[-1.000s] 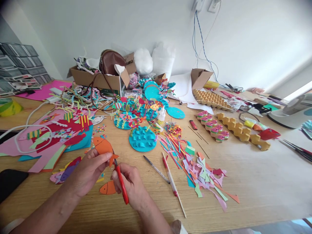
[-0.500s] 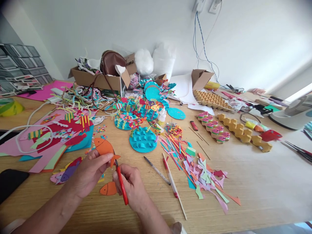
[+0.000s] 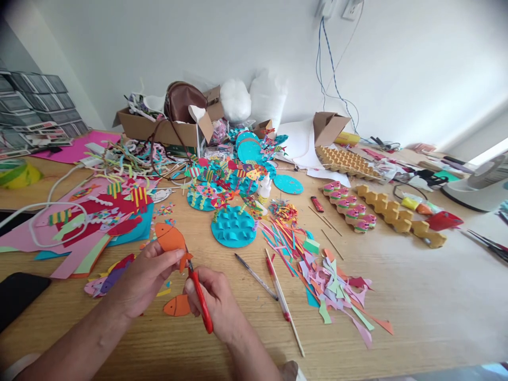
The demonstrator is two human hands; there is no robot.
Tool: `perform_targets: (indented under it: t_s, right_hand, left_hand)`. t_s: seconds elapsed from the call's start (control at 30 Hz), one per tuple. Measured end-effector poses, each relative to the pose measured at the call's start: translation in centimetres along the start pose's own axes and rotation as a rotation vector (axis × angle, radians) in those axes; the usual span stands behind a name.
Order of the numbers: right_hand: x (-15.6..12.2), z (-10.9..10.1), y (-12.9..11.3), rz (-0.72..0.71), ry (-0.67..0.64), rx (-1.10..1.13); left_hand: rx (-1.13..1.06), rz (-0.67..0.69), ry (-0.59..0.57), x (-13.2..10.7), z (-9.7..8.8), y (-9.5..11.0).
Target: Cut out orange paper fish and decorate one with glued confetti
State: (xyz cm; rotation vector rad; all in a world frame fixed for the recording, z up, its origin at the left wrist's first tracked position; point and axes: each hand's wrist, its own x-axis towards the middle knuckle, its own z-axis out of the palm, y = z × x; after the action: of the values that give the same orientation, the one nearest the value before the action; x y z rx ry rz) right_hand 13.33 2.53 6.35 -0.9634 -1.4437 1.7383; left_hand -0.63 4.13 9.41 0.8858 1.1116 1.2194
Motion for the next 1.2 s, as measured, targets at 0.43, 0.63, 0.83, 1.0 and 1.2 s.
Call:
perform_targets:
  t_s: [0.43, 0.63, 0.83, 1.0, 1.2]
  right_hand:
    - [0.0, -0.2, 0.3, -0.019, 0.037, -0.078]
    - [-0.1, 0.0, 0.2, -0.048, 0.062, -0.077]
    - [-0.1, 0.2, 0.1, -0.083, 0.085, -0.065]
    - [-0.1, 0.4, 0.3, -0.068, 0.101, -0.038]
    - [0.0, 0.5, 0.6, -0.071, 0.114, -0.043]
  left_hand:
    - [0.02, -0.04, -0.012, 0.1, 0.1, 0.5]
    - [-0.035, -0.065, 0.022, -0.1, 0.6, 0.5]
    - [-0.079, -0.053, 0.029, -0.2, 0.8, 0.3]
    - [-0.127, -0.07, 0.052, -0.2, 0.7, -0.2]
    - [-0.155, -0.095, 0.099, -0.3, 0.9, -0.3]
